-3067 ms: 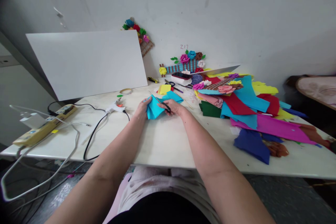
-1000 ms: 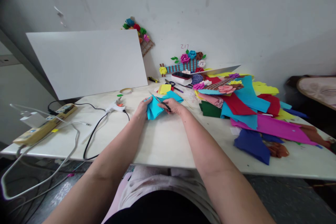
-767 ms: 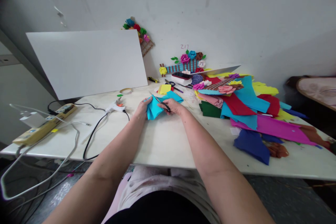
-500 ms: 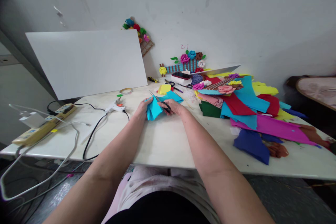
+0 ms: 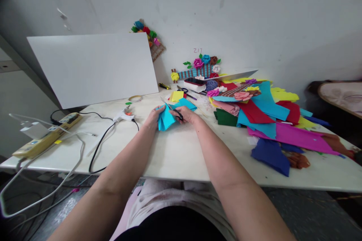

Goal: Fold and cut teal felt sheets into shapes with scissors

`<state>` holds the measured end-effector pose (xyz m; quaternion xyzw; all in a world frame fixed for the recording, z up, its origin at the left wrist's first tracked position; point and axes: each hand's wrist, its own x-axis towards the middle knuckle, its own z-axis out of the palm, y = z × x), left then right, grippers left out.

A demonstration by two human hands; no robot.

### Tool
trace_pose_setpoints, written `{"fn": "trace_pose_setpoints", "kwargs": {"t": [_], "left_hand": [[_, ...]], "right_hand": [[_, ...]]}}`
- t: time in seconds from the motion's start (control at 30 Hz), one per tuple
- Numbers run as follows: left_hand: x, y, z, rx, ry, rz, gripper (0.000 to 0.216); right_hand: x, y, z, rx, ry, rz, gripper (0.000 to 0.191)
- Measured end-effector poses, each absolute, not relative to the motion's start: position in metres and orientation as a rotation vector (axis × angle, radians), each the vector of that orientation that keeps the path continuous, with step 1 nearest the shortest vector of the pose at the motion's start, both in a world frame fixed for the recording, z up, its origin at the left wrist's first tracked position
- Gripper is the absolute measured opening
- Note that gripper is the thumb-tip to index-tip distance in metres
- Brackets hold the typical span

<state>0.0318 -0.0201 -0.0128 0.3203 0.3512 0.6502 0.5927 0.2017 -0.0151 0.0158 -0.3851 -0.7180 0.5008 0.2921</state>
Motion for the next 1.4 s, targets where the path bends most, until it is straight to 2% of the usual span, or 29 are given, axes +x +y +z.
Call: {"fn": "trace_pose_setpoints", "kwargs": {"t": [0.8,1.03,1.2,1.4], "left_hand": [[0.032,-0.018,-0.014,0.736,0.817,1.539,0.036],[0.037,-0.026,-0.005,0.696,0.774,1.563,0.039],[0.037,-0.026,-0.002,0.671,0.784,1.580,0.035],[0.037,-0.026,-0.001,0.658,0.789,1.597,0.033]], "right_hand": [[0.203,-0.016,0.016,-0.980,-1.874,1.340,0.044],[0.208,-0.009,0.019,-0.869,-1.712,1.274,0.032],[0.217,0.000,0.025,-1.001,-1.582,1.039,0.034],[0.233,0.007,0.030,-1.820,-1.824,0.302,0.035]]}}
